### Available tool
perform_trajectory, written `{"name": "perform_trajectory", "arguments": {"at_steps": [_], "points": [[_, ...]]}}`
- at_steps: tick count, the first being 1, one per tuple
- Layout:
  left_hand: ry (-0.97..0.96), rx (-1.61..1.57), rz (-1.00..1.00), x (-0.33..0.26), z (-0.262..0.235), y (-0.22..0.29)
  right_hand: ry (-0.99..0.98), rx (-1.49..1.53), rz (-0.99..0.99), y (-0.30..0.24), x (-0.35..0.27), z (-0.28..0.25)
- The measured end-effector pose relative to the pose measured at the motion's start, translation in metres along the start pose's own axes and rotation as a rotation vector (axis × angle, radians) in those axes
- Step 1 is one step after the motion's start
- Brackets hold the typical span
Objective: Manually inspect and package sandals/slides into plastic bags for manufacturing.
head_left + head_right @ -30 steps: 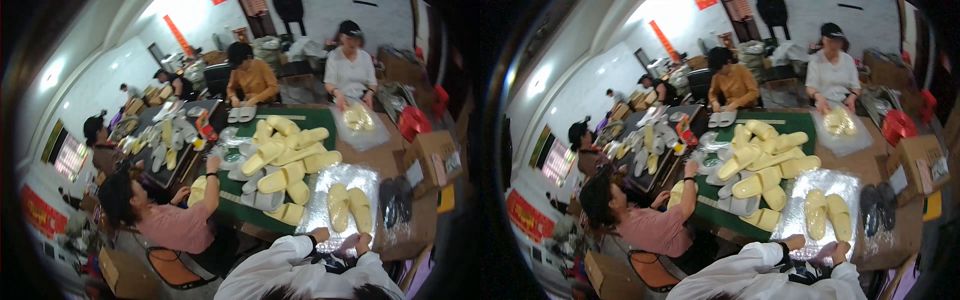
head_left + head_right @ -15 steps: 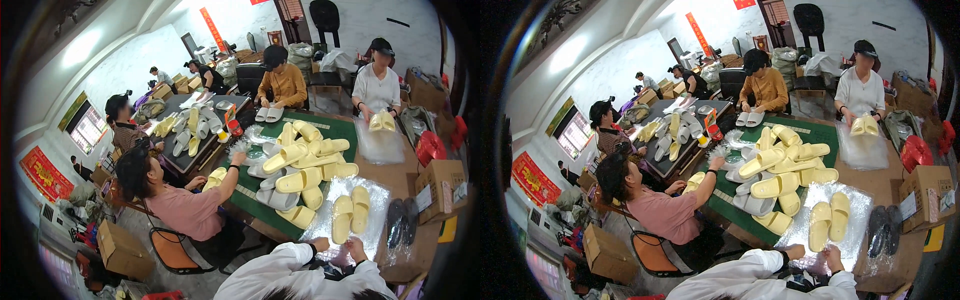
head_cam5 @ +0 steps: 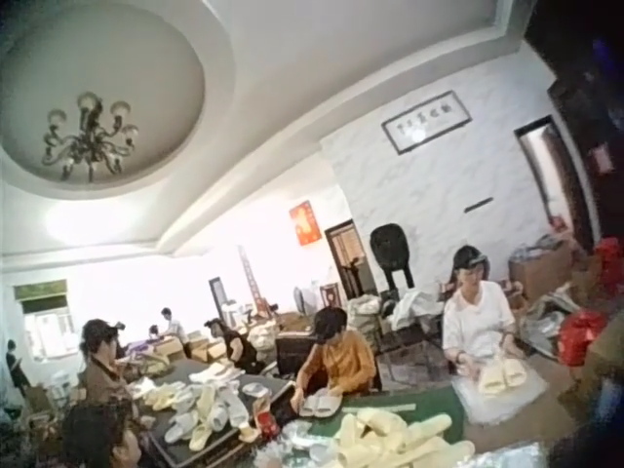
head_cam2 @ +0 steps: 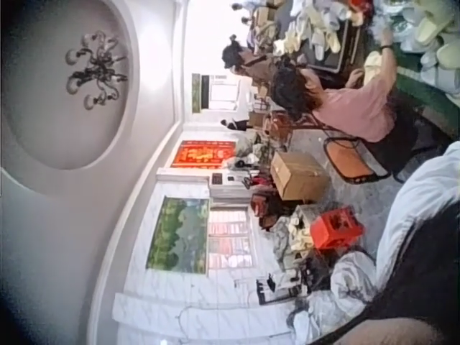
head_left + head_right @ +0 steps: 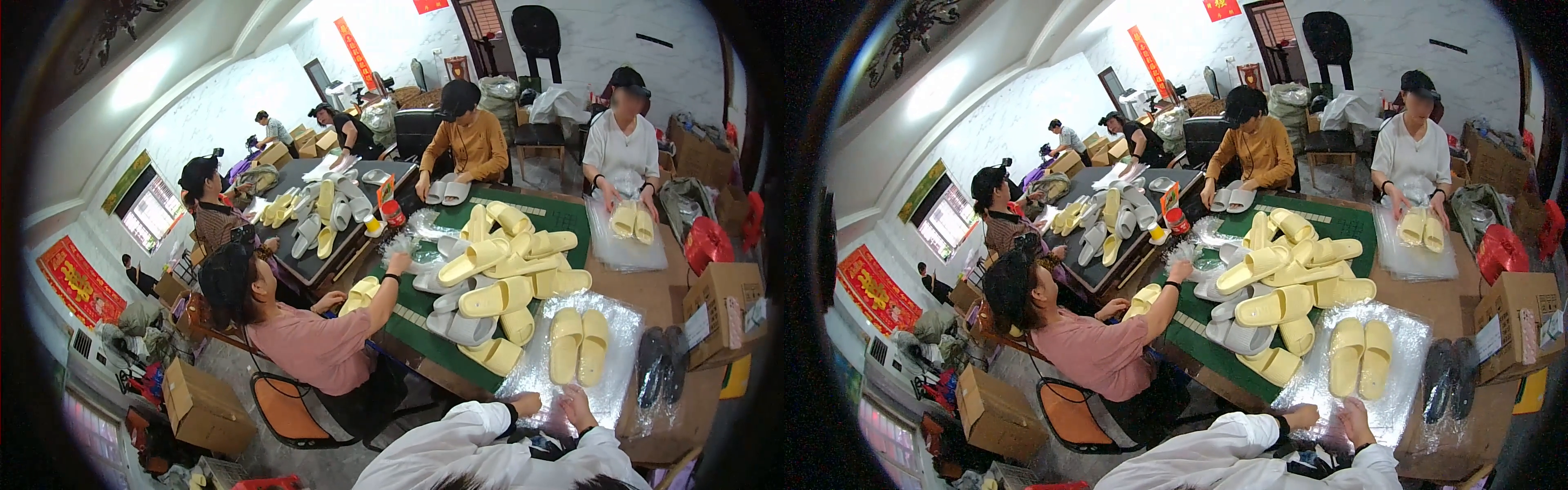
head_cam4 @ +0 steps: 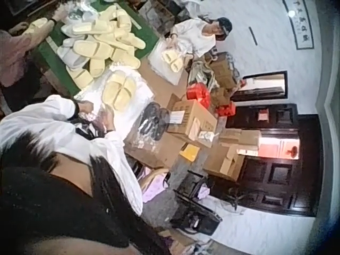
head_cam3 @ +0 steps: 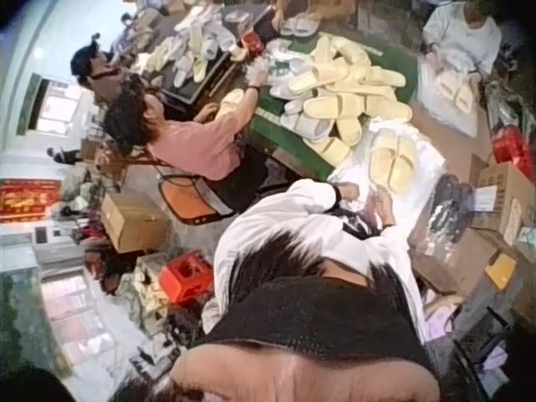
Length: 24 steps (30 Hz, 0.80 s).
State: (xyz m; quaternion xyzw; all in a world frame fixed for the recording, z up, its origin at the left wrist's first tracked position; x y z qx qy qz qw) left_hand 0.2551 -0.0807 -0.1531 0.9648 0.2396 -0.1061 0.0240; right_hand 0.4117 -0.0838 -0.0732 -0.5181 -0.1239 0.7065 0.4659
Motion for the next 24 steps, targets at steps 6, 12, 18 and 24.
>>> {"name": "perform_trajectory", "arguments": {"at_steps": [6,12,18,24], "points": [[0.08,-0.107,-0.107,-0.01,0.005,0.003,0.359,-0.004,-0.031,0.033,0.062,-0.094],[-0.113,-0.65,-0.416,-0.007,0.038,-0.005,0.39,-0.026,-0.182,-0.002,0.044,-0.07],[0.133,-0.092,0.004,-0.004,0.017,-0.003,-0.008,0.107,-0.175,0.001,0.048,-0.061],[0.484,-0.735,0.013,0.0,-0.021,-0.009,0.057,-0.141,-0.163,-0.017,0.023,-0.047]]}}
Point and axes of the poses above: each hand's wrist, its own x-axis towards the middle knuckle, its own z-axis out of the palm, y = z × x, the point moved 2 cm from there along x, towards the middle knuckle, and after that the axes turned 3 degrees about -x, right-handed, at the moved point
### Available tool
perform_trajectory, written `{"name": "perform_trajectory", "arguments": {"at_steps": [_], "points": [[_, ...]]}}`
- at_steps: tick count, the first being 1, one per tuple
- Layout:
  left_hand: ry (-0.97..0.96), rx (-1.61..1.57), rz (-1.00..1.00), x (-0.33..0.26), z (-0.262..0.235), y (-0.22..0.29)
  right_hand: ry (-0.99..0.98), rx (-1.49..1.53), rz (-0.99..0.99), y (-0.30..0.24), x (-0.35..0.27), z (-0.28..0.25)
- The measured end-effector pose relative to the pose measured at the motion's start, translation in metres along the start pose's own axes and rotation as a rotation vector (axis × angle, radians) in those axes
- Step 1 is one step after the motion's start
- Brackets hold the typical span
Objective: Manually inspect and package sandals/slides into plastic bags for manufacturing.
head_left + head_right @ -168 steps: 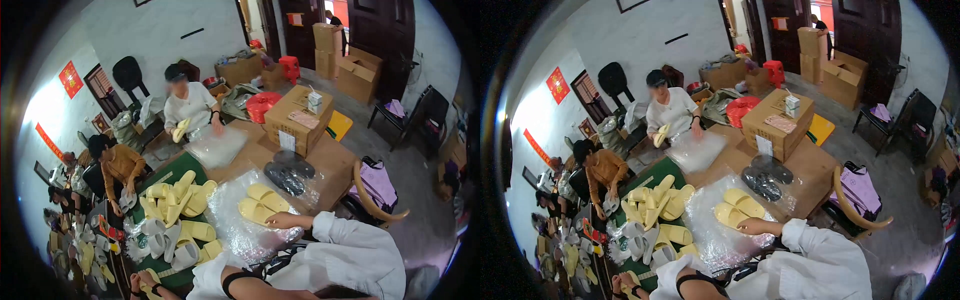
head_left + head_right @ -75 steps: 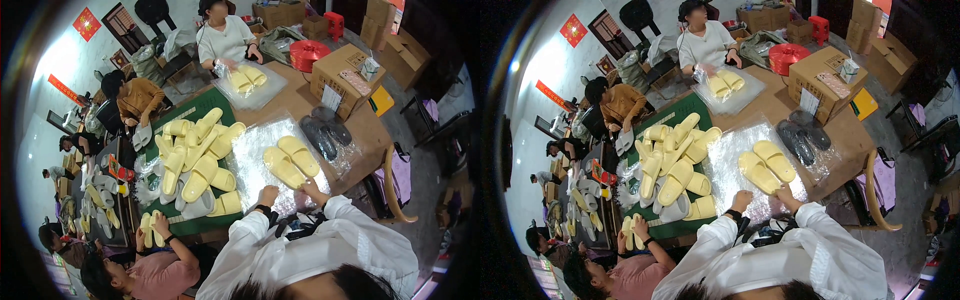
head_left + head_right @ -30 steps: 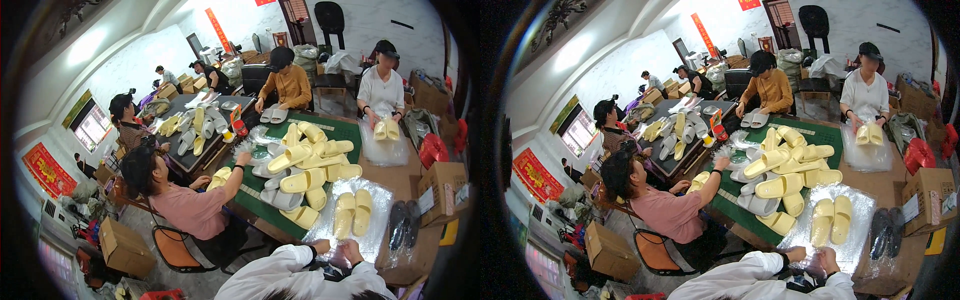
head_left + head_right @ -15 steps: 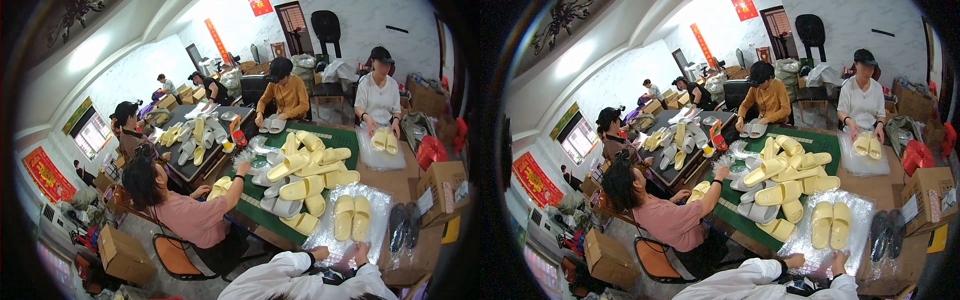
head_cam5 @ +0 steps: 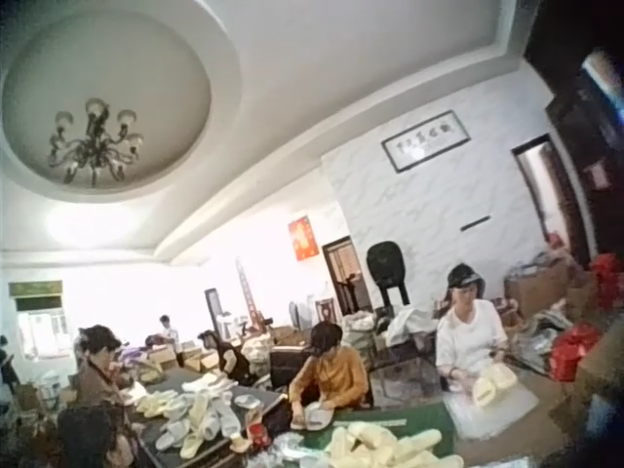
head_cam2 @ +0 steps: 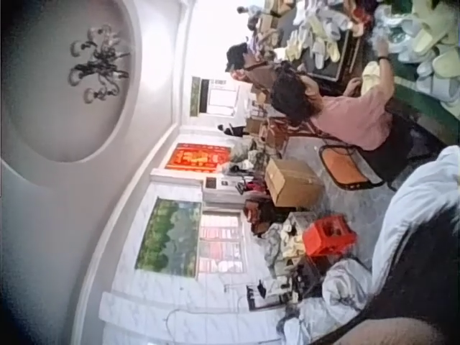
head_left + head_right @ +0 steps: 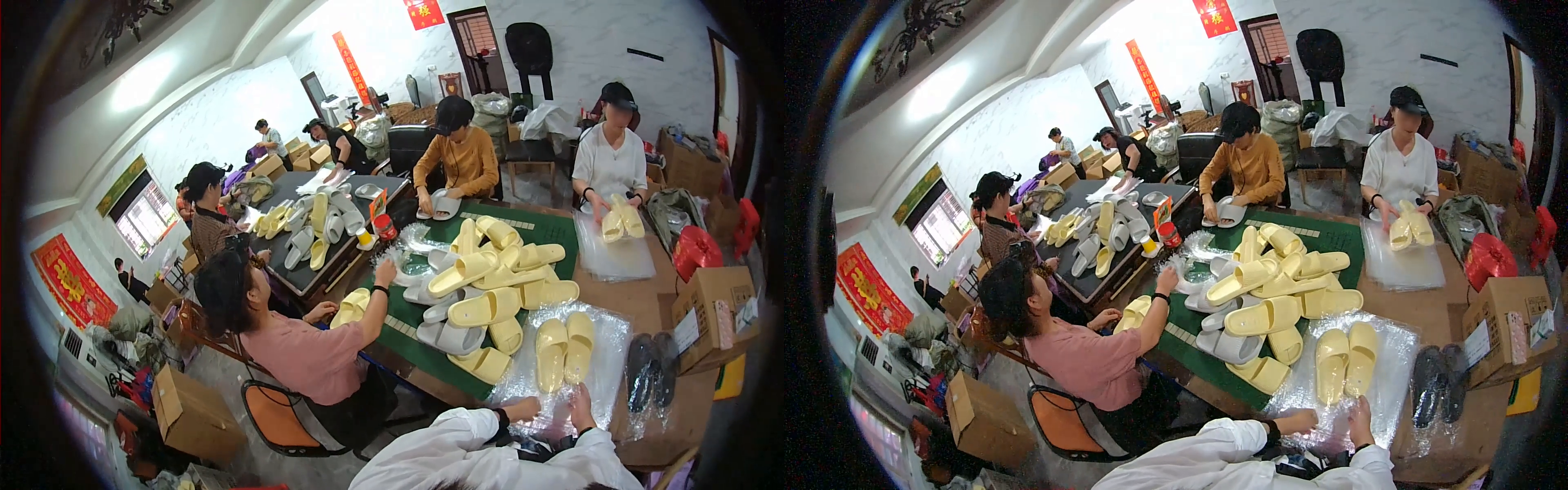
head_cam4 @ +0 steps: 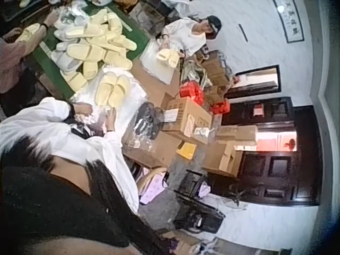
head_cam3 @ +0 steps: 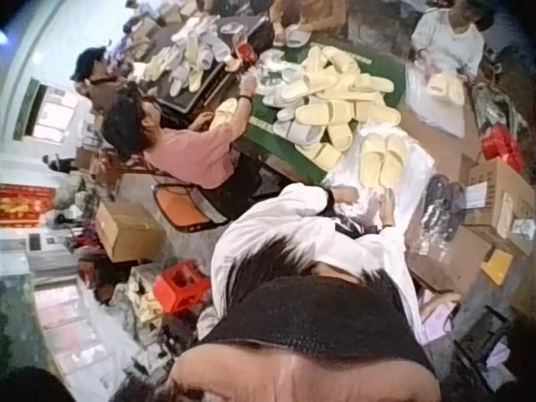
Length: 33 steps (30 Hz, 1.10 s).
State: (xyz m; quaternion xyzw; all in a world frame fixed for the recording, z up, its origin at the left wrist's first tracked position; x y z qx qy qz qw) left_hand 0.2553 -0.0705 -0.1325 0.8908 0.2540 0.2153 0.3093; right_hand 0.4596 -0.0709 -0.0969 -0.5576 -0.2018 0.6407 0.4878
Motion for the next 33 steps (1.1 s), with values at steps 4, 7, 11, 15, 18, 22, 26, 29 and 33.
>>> {"name": "perform_trajectory", "arguments": {"at_steps": [4,7,11,15,18,22,26,29,33], "points": [[0.117,-0.926,-0.46,0.057,-0.026,0.012,0.094,-0.092,-0.037,-0.031,-0.016,0.019],[0.325,-1.576,-0.697,0.1,-0.071,0.058,0.223,-0.254,-0.433,-0.068,-0.04,0.013],[0.359,-1.661,-0.389,0.121,-0.082,0.055,0.33,-0.412,-0.66,-0.123,-0.099,0.029],[0.31,-1.719,-0.494,0.146,-0.131,0.134,0.25,-0.255,-0.495,-0.124,-0.128,0.018],[0.215,-1.672,-0.625,0.151,-0.124,0.153,0.032,-0.278,-0.389,-0.095,-0.122,-0.007],[-0.005,-1.534,-0.802,0.134,-0.12,0.18,-0.123,0.503,0.067,-0.093,-0.109,-0.02],[-0.289,-1.456,-0.827,0.107,-0.09,0.173,-0.151,0.661,0.105,-0.112,-0.101,-0.003],[-0.493,-1.23,-0.874,0.103,-0.094,0.194,-0.401,0.726,0.142,-0.114,-0.104,0.004],[-0.552,-1.055,-0.73,0.098,-0.07,0.203,-0.26,0.574,0.287,-0.04,-0.052,-0.023]]}}
Point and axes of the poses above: each hand's wrist, its own x-axis towards the middle knuckle, its own z-axis out of the palm, y = z × x, the point moved 2 cm from there along x, towards the middle knuckle, and after that the axes turned 3 degrees about -x, right-handed, at the moved point
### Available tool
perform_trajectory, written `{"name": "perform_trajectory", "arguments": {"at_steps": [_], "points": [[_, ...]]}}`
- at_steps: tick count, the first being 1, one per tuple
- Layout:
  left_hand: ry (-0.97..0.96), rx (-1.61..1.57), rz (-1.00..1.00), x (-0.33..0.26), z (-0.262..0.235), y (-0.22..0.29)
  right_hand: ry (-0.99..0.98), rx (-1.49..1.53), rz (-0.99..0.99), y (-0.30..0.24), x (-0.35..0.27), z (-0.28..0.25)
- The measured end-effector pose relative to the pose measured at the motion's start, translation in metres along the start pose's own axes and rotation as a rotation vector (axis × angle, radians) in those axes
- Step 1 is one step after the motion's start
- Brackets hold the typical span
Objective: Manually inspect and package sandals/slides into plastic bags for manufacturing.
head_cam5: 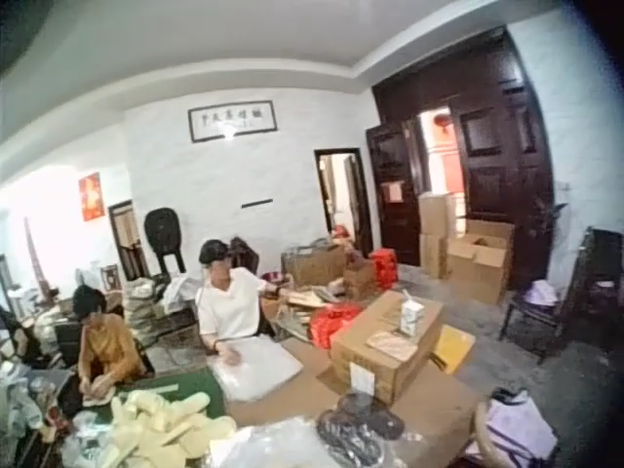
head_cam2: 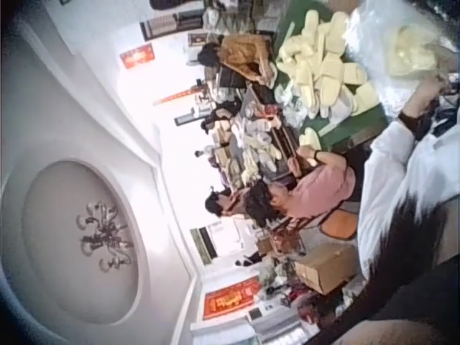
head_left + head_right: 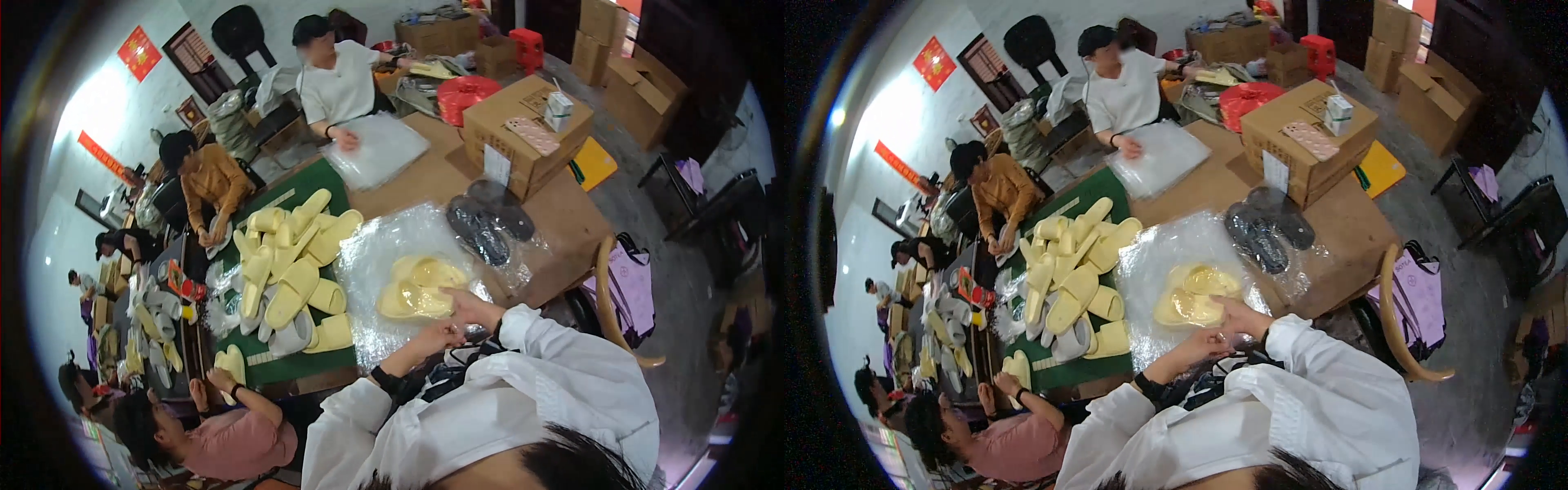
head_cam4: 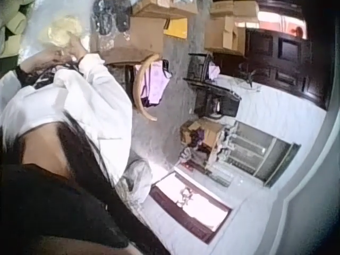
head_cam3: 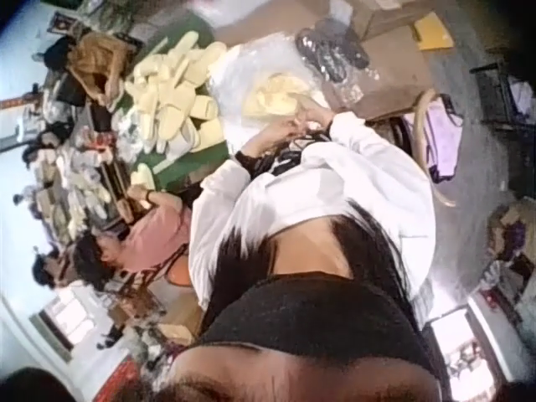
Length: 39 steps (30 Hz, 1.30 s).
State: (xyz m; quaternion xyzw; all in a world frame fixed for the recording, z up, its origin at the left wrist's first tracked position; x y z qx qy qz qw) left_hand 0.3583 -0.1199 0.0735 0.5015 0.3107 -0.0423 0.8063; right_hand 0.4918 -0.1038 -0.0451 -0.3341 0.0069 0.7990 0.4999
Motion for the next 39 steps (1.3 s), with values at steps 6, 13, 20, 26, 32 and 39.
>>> {"name": "perform_trajectory", "arguments": {"at_steps": [6,13,20,26,32,39], "points": [[0.027,0.021,0.169,0.008,0.024,0.008,0.281,-0.373,-0.154,-0.005,0.004,-0.012],[0.193,-0.092,0.264,-0.008,0.018,0.019,0.11,-0.182,-0.591,-0.084,-0.021,0.062],[0.246,-0.008,0.168,-0.021,-0.002,0.001,0.17,0.0,-0.748,-0.224,-0.004,0.025],[0.37,-0.114,0.066,-0.052,-0.048,-0.04,0.693,-1.794,-0.989,-0.212,-0.046,0.006],[0.445,-0.06,0.031,-0.074,-0.104,-0.037,0.523,-0.573,-0.953,-0.208,-0.027,-0.089],[0.808,-0.356,0.34,-0.127,-0.228,-0.028,0.313,0.031,-0.552,-0.083,0.002,-0.092]]}}
Point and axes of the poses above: each hand's wrist, its own x-axis towards the middle knuckle, its own z-axis out of the palm, y = z × x, the point moved 2 cm from there along x, towards the middle knuckle, and after that the axes turned 3 degrees about -x, right-handed, at the moved point
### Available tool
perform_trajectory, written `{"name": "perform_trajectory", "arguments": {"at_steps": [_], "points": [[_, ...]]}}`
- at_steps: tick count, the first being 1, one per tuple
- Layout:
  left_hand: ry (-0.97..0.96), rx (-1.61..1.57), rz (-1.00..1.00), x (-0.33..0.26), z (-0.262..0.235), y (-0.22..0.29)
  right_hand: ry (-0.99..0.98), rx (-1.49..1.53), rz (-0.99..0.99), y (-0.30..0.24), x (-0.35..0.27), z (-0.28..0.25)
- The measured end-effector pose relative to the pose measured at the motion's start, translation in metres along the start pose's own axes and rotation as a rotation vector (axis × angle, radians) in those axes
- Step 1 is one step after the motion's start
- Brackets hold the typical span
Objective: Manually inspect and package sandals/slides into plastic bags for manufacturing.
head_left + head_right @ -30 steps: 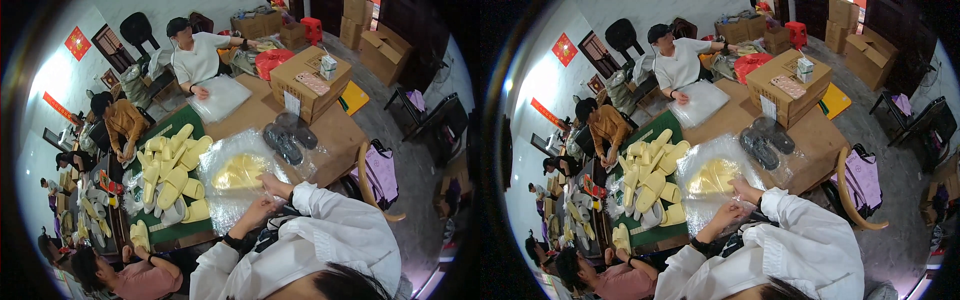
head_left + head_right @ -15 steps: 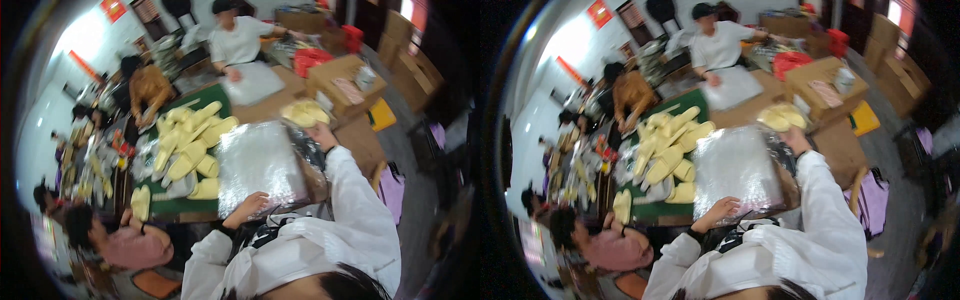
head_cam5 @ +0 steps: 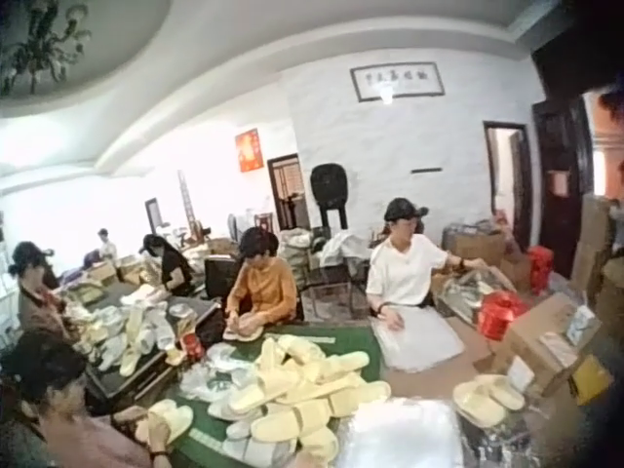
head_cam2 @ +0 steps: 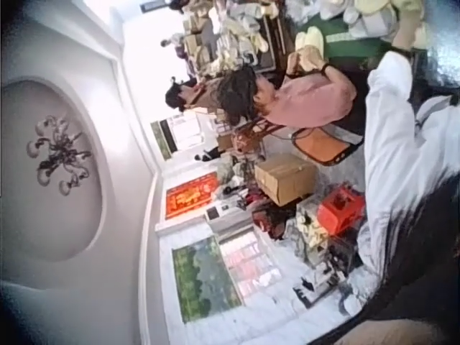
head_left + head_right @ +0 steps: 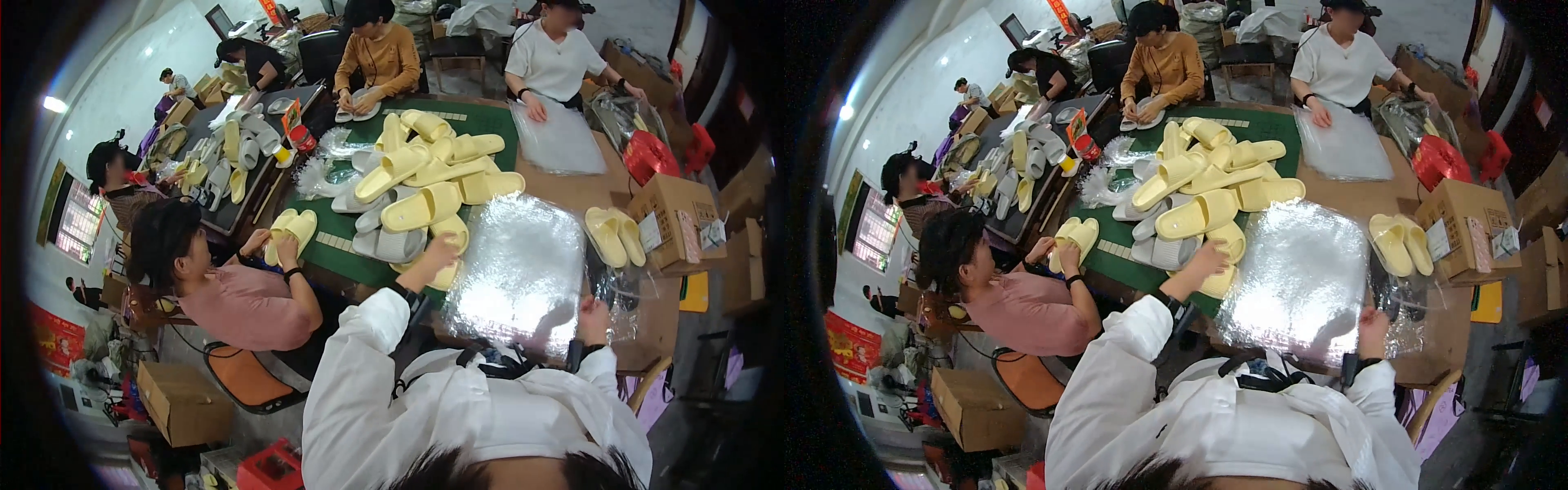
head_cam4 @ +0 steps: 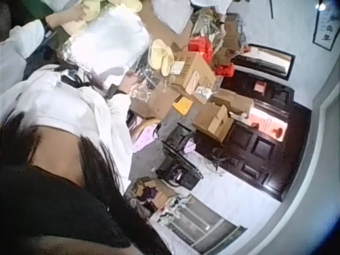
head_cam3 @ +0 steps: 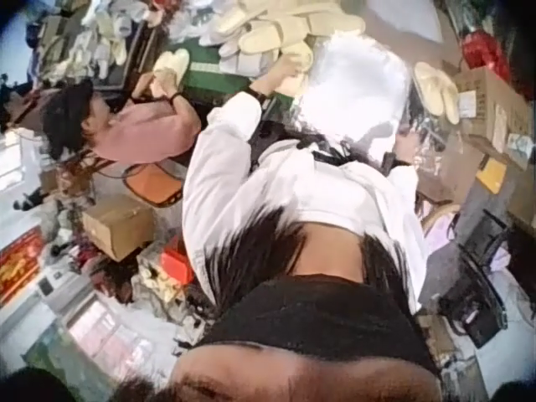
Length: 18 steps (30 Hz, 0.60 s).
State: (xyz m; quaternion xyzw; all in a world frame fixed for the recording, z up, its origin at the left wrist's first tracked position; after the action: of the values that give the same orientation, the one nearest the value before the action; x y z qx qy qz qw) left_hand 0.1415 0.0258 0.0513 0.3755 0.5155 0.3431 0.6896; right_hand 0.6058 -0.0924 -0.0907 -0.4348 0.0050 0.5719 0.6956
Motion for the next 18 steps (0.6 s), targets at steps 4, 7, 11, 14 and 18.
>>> {"name": "perform_trajectory", "arguments": {"at_steps": [4,7,11,14,18], "points": [[0.265,0.166,0.161,0.045,-0.043,0.047,0.324,0.099,0.343,0.071,-0.057,0.064],[0.472,0.203,0.273,0.081,-0.06,0.048,0.274,-0.05,0.296,0.109,-0.079,0.099],[0.573,0.4,0.36,0.11,-0.061,0.033,0.192,-0.188,0.171,0.141,-0.104,0.134],[0.473,0.41,0.178,0.109,-0.041,0.052,0.291,-0.157,0.14,0.141,-0.12,0.121],[0.641,0.254,0.799,0.113,-0.066,0.052,0.356,-0.113,0.093,0.146,-0.126,0.091]]}}
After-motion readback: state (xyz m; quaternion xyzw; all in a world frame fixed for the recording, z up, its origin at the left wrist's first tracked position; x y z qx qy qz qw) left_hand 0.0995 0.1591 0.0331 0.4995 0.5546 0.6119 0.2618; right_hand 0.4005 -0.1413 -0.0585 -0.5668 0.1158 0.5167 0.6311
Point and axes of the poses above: each hand's wrist, its own x-axis towards the middle knuckle, its own z-axis out of the palm, y = z × x, the point moved 2 cm from there along x, towards the middle knuckle, and after that the axes turned 3 degrees about -x, right-handed, at the moved point
